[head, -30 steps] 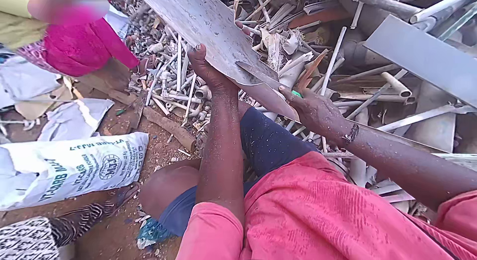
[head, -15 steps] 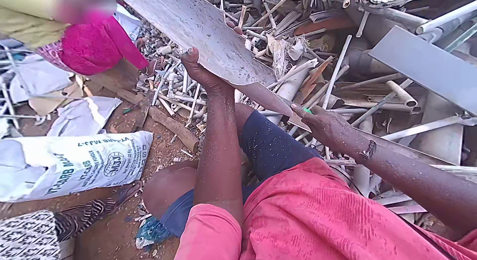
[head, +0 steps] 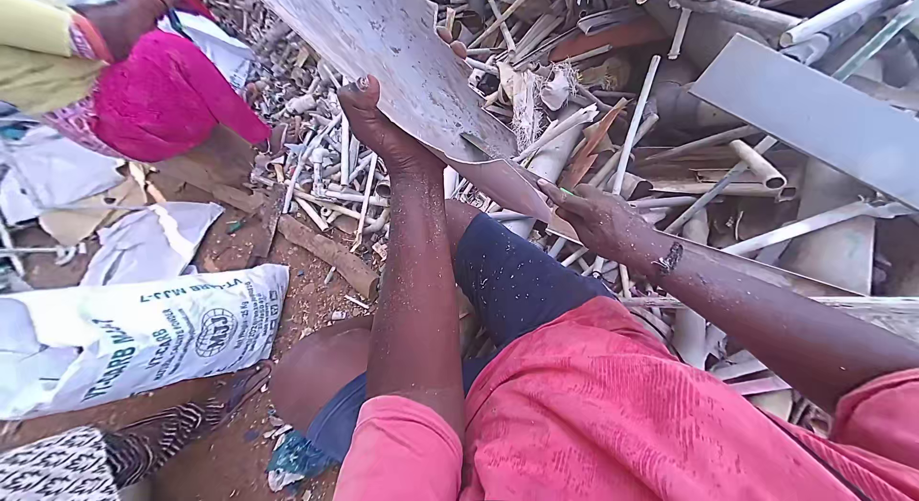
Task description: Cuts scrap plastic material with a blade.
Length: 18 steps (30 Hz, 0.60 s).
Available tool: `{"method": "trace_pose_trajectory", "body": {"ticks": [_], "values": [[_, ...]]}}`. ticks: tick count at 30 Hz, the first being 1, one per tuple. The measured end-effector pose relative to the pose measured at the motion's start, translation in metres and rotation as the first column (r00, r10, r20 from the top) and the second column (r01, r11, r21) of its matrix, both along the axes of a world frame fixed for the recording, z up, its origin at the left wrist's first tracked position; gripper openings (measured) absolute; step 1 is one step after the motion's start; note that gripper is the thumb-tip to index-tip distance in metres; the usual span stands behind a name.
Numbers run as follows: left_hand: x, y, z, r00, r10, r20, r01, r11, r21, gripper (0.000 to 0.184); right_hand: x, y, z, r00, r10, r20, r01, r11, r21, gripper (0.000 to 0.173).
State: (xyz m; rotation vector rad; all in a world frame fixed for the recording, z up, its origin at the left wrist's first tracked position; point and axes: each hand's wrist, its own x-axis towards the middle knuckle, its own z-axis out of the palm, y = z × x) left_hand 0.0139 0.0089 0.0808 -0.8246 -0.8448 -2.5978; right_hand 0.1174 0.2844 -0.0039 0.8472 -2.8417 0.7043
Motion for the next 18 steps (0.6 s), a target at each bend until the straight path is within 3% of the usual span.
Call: {"method": "trace_pose_trajectory", "body": {"ticks": [2, 9, 14, 16, 18], "values": [[0.005, -0.007, 0.006, 0.999, 0.034, -0.019, -0.033, 0.999, 0.021, 0.075, 0.009, 0.003, -0.005, 0.999, 0.026, 0.029, -0.026, 1.000, 0.005, 0.051], [0.003, 0.012, -0.014, 0.996, 0.026, 0.082, -0.028, 0.999, 0.022, 0.084, 0.000, -0.018, 0.021, 1.000, -0.002, -0.023, 0.002, 1.000, -0.019, 0.053], [0.008, -0.010, -0.008, 0.994, 0.093, 0.059, -0.094, 0.995, 0.022, 0.079, 0.001, -0.003, 0.007, 0.999, 0.039, 0.025, -0.040, 0.999, 0.027, 0.050], [0.009, -0.001, -0.012, 0.990, 0.117, 0.073, -0.117, 0.993, 0.002, 0.077, -0.003, -0.010, 0.015, 1.000, 0.027, 0.010, -0.027, 1.000, -0.016, 0.048], [0.009, 0.004, -0.006, 0.994, 0.092, 0.065, -0.094, 0.995, 0.018, 0.076, -0.012, -0.013, 0.023, 0.993, 0.119, -0.017, -0.120, 0.982, -0.143, 0.046]]}}
